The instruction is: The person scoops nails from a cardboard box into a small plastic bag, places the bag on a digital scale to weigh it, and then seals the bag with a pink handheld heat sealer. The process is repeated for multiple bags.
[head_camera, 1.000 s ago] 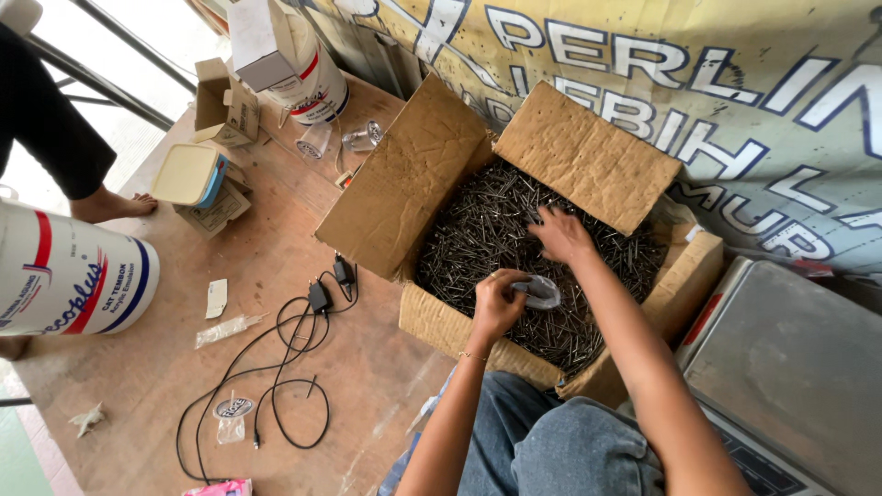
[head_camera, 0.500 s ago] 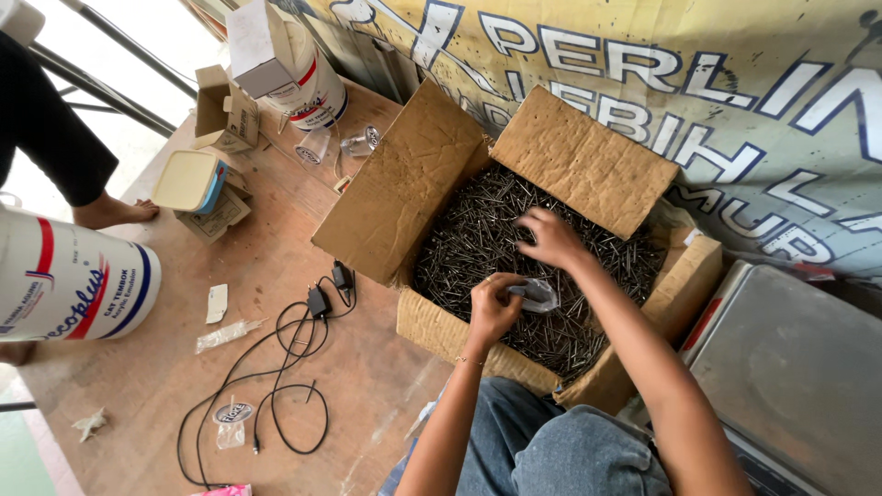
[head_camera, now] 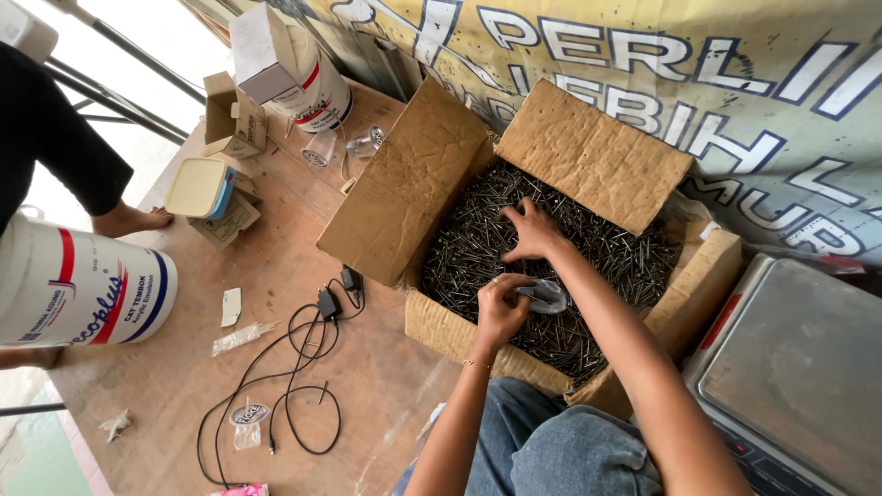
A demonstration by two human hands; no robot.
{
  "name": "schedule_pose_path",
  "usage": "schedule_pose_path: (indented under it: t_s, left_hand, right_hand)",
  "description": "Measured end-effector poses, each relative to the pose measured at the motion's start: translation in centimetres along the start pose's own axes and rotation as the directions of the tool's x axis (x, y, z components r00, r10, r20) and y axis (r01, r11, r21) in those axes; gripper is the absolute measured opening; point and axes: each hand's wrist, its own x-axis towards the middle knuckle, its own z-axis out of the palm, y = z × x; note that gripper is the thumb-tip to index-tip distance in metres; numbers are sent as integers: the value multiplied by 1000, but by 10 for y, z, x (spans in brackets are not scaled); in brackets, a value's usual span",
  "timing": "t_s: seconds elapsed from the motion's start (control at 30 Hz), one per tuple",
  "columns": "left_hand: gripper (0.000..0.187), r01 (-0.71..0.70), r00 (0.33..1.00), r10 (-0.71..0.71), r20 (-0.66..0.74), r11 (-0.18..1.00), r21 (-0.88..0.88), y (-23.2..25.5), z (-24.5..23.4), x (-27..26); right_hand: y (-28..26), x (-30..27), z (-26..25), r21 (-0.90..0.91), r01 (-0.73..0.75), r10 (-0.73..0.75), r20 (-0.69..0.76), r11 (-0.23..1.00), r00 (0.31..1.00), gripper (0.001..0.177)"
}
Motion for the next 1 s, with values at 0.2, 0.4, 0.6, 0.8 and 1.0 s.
schedule_pose_path:
  t_s: [0.2, 0.4, 0.6, 0.8, 1.0]
  left_hand:
    - [30, 17, 1000, -18, -10, 999, -30, 3, 1, 0]
    - [30, 27, 1000, -28, -9, 999, -40, 2, 0, 3]
    - [25, -11, 1000, 11, -16, 1000, 2, 10, -3, 5]
    - [24, -66, 998, 66, -15, 997, 27, 12, -6, 1]
    - [28, -15, 999, 15, -48, 1000, 1, 14, -4, 1]
  right_hand:
    - [-14, -2, -2, -31, -73, 74, 37, 997, 997, 91]
    - [-14, -4, -1, -50, -65, 70, 104, 997, 992, 84]
    - [-20, -12, 16, -136, -48, 54, 42, 990, 998, 92]
    - [-20, -24, 6, -127, 4, 7, 80, 992, 997, 87]
    - [-11, -12, 13, -121, -9, 12, 25, 993, 1000, 70]
